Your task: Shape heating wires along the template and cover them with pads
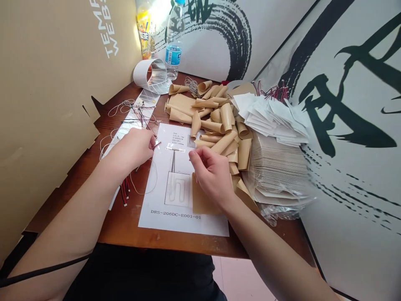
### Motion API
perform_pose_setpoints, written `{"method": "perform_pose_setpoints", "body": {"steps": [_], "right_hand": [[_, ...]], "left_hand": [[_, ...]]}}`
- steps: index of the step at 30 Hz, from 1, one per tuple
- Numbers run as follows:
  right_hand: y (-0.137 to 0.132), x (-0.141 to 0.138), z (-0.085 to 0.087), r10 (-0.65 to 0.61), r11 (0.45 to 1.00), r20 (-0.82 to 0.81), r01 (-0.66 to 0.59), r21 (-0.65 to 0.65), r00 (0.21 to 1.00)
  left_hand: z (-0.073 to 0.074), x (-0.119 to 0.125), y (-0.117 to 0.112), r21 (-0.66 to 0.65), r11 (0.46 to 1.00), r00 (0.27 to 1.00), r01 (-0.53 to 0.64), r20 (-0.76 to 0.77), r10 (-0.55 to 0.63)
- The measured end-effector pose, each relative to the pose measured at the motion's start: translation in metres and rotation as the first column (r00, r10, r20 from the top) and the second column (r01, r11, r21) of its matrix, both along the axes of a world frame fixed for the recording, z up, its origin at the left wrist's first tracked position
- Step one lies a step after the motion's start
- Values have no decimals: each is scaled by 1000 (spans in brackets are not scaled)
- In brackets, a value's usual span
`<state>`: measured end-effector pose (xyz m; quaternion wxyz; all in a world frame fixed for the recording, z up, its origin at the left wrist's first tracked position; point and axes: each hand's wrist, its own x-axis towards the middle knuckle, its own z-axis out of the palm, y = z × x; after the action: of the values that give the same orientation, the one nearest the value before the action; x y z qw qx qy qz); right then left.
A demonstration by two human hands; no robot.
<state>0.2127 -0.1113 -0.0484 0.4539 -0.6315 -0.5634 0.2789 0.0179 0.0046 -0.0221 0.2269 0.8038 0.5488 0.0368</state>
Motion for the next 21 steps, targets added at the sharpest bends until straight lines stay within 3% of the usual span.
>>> {"method": "perform_pose_setpoints", "body": {"steps": [4,7,11,16,21], "right_hand": [[1,-1,2,-20,997,-162,8,-78,987],[3,-2,3,3,980,-353,-74,-187,936],[5,0,4,14,963,-502,-147,-226,865],[7,3,2,-6,965,-570,-146,-219,821],[8,4,4,-2,964,-595,-155,-214,804]], "left_hand": [[13,0,-1,24,1000,990,-9,138,5],[23,5,-7,-190,981,951,30,308,30],[22,19,-15,-462,857,860,230,508,43],[13,28,-19,-600,716,818,356,571,72],[12,27,-20,-623,686,812,376,579,81]]}}
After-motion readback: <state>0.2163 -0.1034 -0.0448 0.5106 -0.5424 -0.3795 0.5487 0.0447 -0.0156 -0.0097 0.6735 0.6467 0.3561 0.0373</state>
